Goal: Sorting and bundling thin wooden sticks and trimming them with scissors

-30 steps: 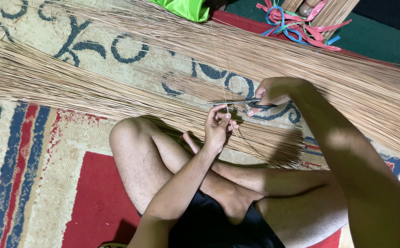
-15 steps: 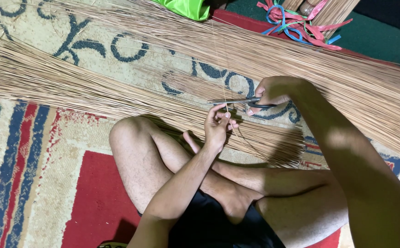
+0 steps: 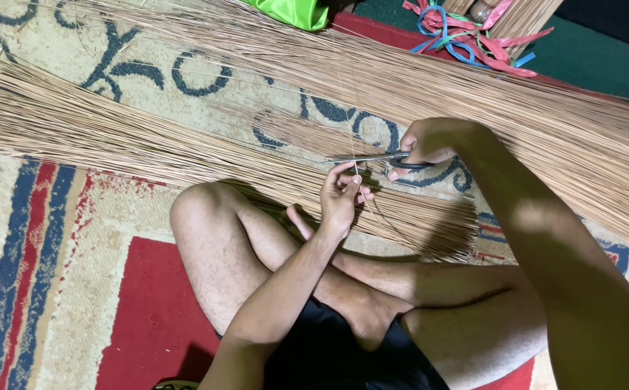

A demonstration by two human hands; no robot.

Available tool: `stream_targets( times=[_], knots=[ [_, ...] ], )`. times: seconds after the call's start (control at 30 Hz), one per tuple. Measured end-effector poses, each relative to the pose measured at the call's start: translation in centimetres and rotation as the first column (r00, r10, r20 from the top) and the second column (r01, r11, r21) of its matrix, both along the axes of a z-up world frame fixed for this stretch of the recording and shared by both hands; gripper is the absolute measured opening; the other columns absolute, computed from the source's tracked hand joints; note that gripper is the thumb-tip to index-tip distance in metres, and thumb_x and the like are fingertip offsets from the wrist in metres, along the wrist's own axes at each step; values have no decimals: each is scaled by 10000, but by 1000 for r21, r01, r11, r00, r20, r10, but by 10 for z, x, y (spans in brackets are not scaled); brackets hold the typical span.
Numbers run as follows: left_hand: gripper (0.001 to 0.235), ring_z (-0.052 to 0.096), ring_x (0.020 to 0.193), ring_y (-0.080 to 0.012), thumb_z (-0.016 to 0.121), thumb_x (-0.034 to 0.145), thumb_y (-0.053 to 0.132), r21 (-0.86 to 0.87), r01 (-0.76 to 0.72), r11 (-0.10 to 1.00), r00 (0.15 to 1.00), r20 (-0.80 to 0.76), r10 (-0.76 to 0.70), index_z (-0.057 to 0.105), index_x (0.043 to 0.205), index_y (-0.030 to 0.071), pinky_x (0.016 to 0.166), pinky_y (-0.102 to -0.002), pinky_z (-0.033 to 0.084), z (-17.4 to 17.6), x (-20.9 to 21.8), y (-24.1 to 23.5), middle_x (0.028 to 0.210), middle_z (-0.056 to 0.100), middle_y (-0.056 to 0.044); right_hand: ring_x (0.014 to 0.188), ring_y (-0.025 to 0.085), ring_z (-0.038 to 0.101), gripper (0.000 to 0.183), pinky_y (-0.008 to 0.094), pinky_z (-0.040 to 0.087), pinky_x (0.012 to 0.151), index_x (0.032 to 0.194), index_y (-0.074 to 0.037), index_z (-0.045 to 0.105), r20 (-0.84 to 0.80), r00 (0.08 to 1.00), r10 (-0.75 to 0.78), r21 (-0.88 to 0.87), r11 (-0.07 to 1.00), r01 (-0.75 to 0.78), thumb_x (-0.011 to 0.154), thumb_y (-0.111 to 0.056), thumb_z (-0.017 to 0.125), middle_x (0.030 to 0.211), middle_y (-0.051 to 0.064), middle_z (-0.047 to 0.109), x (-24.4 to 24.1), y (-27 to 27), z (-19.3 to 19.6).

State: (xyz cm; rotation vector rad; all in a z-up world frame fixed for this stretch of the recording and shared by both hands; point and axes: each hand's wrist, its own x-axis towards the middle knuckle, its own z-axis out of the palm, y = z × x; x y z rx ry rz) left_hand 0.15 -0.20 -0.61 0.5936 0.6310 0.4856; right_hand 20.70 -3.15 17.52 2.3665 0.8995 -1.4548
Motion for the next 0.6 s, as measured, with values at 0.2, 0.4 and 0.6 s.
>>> stream_targets(
  times=[0.2,0.4,0.6],
  knots=[
    [302,732,681,-239,611,1007,-14,-5,-33,999,999,-20,32,615,1302,47,673,-427,703,1,-1,1,867,559,-91,813,312,726,397,415,545,825,786,-95,812,19,999,46,10,999,-46,696,-469,907,715,121,750,2,4,-1],
    [311,730,688,-232,586,1011,-28,1,-71,997,996,-48,71,613,1312,46,680,-431,706,-1,-2,0,884,540,-88,857,309,706,373,422,547,820,732,-105,780,36,997,73,16,997,-73,714,-466,872,763,123,746,-10,15,4],
    [337,736,703,-255,592,1012,-12,-39,-135,990,988,-73,132,570,1345,37,716,-472,697,-5,-3,4,897,535,-88,894,361,739,339,442,551,795,719,-157,772,162,986,35,57,997,-45,719,-488,844,785,142,752,25,-21,-56]
  ],
)
